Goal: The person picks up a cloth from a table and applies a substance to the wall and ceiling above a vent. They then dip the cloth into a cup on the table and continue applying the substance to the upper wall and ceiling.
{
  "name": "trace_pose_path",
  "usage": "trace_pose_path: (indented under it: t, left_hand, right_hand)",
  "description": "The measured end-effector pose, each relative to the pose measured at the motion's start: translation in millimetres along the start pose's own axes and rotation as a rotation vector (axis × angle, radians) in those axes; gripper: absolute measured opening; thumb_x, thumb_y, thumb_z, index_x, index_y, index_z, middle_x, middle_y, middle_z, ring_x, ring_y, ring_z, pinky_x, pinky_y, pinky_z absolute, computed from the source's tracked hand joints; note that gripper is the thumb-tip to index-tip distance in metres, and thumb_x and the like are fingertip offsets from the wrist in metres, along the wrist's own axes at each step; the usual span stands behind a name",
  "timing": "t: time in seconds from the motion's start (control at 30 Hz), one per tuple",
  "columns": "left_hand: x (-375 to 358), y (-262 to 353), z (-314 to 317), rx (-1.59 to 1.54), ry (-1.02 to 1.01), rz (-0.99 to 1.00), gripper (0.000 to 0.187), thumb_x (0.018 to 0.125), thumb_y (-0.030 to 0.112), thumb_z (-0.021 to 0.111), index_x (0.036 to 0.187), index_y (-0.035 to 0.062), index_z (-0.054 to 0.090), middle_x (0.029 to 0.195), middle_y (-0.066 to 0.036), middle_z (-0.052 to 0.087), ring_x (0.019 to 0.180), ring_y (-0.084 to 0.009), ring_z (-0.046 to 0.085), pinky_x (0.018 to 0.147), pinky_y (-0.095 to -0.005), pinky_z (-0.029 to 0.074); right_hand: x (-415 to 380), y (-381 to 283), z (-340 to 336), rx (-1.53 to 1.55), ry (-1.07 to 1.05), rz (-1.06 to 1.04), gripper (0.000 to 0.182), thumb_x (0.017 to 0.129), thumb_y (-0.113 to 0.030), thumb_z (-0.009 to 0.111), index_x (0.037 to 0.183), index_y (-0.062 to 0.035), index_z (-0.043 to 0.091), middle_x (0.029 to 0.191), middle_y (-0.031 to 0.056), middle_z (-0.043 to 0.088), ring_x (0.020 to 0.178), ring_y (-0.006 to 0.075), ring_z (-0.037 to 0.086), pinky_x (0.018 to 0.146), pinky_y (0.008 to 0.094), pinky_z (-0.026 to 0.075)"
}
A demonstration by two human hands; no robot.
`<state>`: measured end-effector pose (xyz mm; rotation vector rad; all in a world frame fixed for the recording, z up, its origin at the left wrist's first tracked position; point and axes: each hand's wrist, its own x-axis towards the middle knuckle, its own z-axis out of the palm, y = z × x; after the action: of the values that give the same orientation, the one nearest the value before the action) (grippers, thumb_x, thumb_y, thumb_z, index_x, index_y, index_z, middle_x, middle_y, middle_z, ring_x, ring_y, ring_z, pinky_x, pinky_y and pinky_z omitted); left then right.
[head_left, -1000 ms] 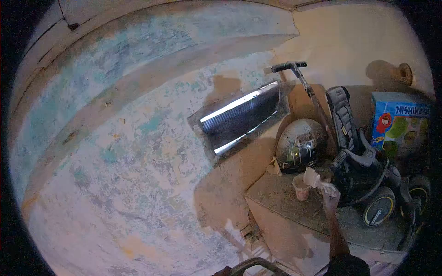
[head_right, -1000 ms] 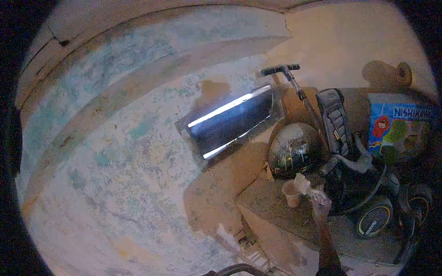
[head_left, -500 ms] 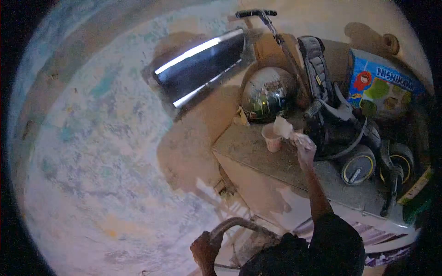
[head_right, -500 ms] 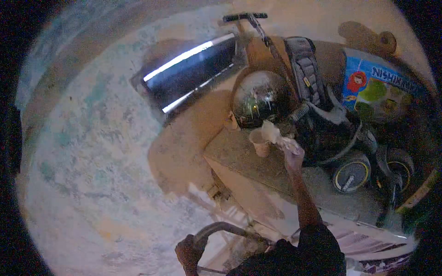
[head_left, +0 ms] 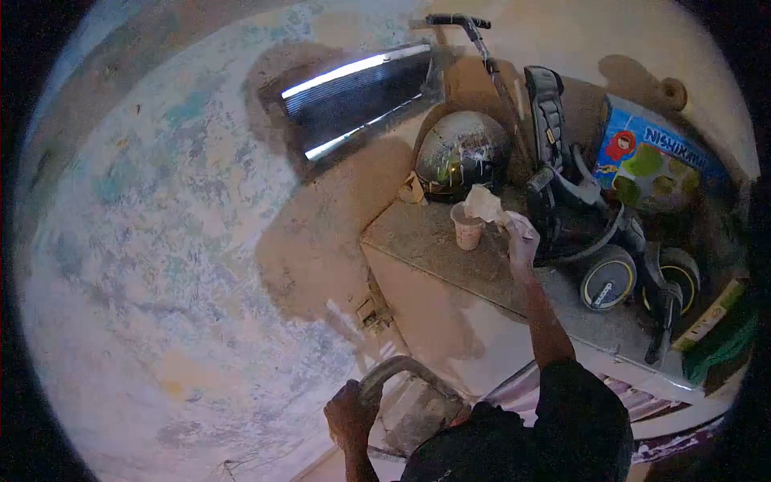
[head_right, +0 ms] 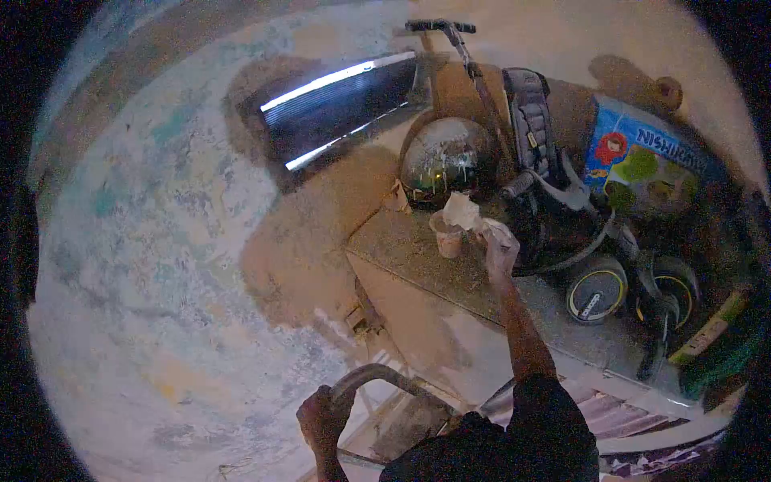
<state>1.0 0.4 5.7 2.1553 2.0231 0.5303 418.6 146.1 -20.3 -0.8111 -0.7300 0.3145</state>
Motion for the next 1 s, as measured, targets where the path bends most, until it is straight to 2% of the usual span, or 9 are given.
trace_pose_path:
  t: [0.3,0.37,0.5,0.57,0.67,0.77,0.83,0.9,1.0]
  left_hand:
    - [-5.0,-10.9,2.4,-0.105,0.066,0.063,0.041,0.068,0.046,0.067,0.07,0.0062,0.055,0.066,-0.015,0.06,0.064,-0.0342,0.06,0.055,-0.0408,0.046]
    - [-5.9,-11.0,0.5,-0.142,0.065,0.079,0.041,0.068,0.045,0.066,0.071,0.006,0.055,0.066,-0.016,0.06,0.065,-0.0342,0.06,0.056,-0.0408,0.046]
    - [-3.5,-14.6,1.6,-0.066,0.012,0.091,0.033,0.068,0.036,0.067,0.077,0.0066,0.053,0.071,-0.014,0.06,0.064,-0.0324,0.06,0.056,-0.0402,0.046]
    - [-6.0,-16.6,1.9,-0.035,-0.021,0.086,0.033,0.067,0.034,0.068,0.078,0.0068,0.053,0.072,-0.013,0.06,0.065,-0.0321,0.06,0.056,-0.0402,0.046]
    - [-5.1,-18.9,2.3,-0.047,-0.011,0.128,0.032,0.064,0.029,0.069,0.08,0.0071,0.052,0.076,-0.012,0.06,0.067,-0.0318,0.06,0.058,-0.0401,0.047]
    - [-4.9,-21.0,8.5,-0.081,-0.006,0.111,0.031,0.063,0.027,0.07,0.079,0.0071,0.052,0.075,-0.012,0.06,0.066,-0.0315,0.06,0.058,-0.0403,0.047]
    - [-5.2,-18.3,6.7,-0.082,0.051,0.095,0.04,0.072,0.046,0.062,0.072,0.0063,0.056,0.067,-0.016,0.06,0.063,-0.0343,0.059,0.056,-0.0412,0.047]
    - [-4.5,-18.2,6.5,-0.055,0.015,0.1,0.034,0.068,0.038,0.065,0.075,0.0068,0.054,0.069,-0.014,0.06,0.063,-0.0337,0.059,0.057,-0.0415,0.046]
    - [-5.4,-17.8,6.6,-0.016,-0.008,0.096,0.033,0.066,0.035,0.068,0.077,0.0073,0.053,0.069,-0.013,0.059,0.063,-0.0338,0.059,0.057,-0.0423,0.046]
  right_hand:
    - [11.6,-34.5,16.8,-0.194,-0.077,-0.071,0.016,0.078,-0.009,0.063,0.089,0.0022,0.062,0.086,0.0052,0.062,0.074,0.01,0.057,0.065,0.0245,0.046]
    - [22.2,-21.0,7.6,-0.664,-0.328,-0.635,0.014,0.078,-0.009,0.063,0.087,0.0014,0.063,0.088,0.0052,0.062,0.073,0.0109,0.058,0.064,0.0261,0.048]
    - [21.2,-7.5,5.7,-0.693,-0.245,-0.618,0.016,0.077,-0.012,0.062,0.086,0.0024,0.062,0.079,0.0063,0.062,0.068,0.0113,0.056,0.058,0.024,0.044]
    - [10.7,-21.9,15.0,-0.329,-0.096,0.007,0.017,0.076,-0.01,0.062,0.089,0.0015,0.061,0.082,0.0071,0.061,0.067,0.0135,0.057,0.059,0.0244,0.046]
    - [10.5,-14.2,14.0,0.059,0.089,0.183,0.02,0.076,-0.011,0.063,0.093,0.0005,0.06,0.086,0.0086,0.061,0.07,0.0171,0.059,0.058,0.0248,0.047]
    - [15.1,20.3,-9.5,0.542,-0.049,0.214,0.023,0.079,-0.013,0.062,0.097,0.0003,0.057,0.089,0.0109,0.061,0.074,0.0195,0.06,0.059,0.0249,0.05]
    - [15.6,16.6,-8.3,0.512,0.076,0.356,0.023,0.08,-0.014,0.06,0.098,0.0003,0.056,0.089,0.0118,0.06,0.076,0.0199,0.06,0.064,0.0253,0.051]
    - [15.3,7.9,-3.5,0.486,0.199,0.496,0.023,0.082,-0.015,0.059,0.099,0.0003,0.056,0.09,0.0128,0.059,0.078,0.0203,0.06,0.068,0.0256,0.053]
    - [3.8,12.4,-12.6,0.661,0.022,0.522,0.023,0.083,-0.016,0.055,0.1,0.0005,0.055,0.086,0.0126,0.06,0.076,0.0203,0.06,0.065,0.025,0.05]
